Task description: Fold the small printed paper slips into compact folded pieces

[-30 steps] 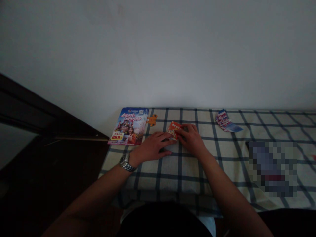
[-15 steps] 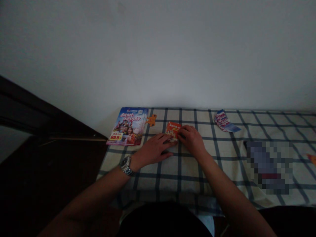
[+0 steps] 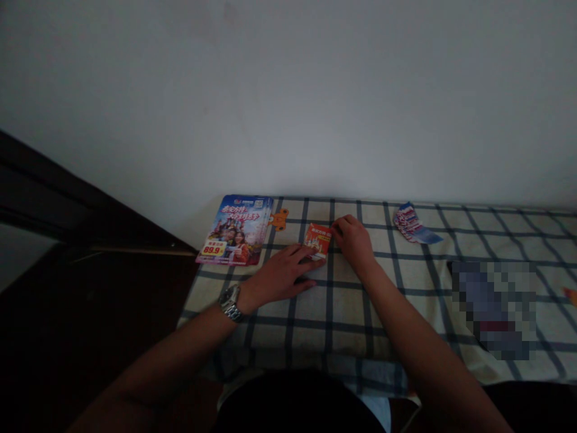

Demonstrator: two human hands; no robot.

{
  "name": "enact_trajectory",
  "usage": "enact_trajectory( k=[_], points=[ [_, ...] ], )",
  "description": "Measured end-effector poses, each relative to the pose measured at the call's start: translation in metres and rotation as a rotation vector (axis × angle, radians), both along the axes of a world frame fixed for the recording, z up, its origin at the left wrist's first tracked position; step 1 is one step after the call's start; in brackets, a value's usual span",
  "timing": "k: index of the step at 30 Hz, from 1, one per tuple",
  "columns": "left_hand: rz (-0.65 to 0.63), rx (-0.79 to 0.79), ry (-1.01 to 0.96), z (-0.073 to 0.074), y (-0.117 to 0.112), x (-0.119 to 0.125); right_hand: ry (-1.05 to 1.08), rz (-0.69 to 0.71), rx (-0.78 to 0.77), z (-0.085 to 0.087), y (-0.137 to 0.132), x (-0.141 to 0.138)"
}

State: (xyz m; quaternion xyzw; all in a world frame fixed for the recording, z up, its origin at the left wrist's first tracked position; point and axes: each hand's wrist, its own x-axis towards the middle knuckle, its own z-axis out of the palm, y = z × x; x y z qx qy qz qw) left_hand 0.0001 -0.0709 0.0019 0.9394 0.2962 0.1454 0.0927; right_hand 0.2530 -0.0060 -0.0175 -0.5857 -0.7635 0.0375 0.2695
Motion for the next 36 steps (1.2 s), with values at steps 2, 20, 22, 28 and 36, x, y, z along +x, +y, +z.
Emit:
enact_trajectory(
  k=[2, 20, 22, 28, 36],
  points=[
    [0.004, 0.004, -0.001, -0.001, 0.0, 0.0, -0.01, -0.023, 0.011, 0.0, 0.001, -0.001],
    [0.001, 0.019, -0.039, -0.003, 0.007, 0.0, 0.084, 0.153, -0.002, -0.006, -0.044, 0.001],
    [0.006, 0.023, -0.043, -0.004, 0.007, 0.0, 0.082, 0.164, 0.005, -0.008, -0.049, 0.002],
    [-0.006, 0.017, -0.057, -0.002, 0.007, -0.001, 0.078, 0.224, -0.023, -0.014, -0.057, 0.009],
    [-0.009, 0.028, -0.06, -0.004, 0.01, -0.001, 0.058, 0.238, -0.031, -0.014, -0.058, 0.01]
  ],
)
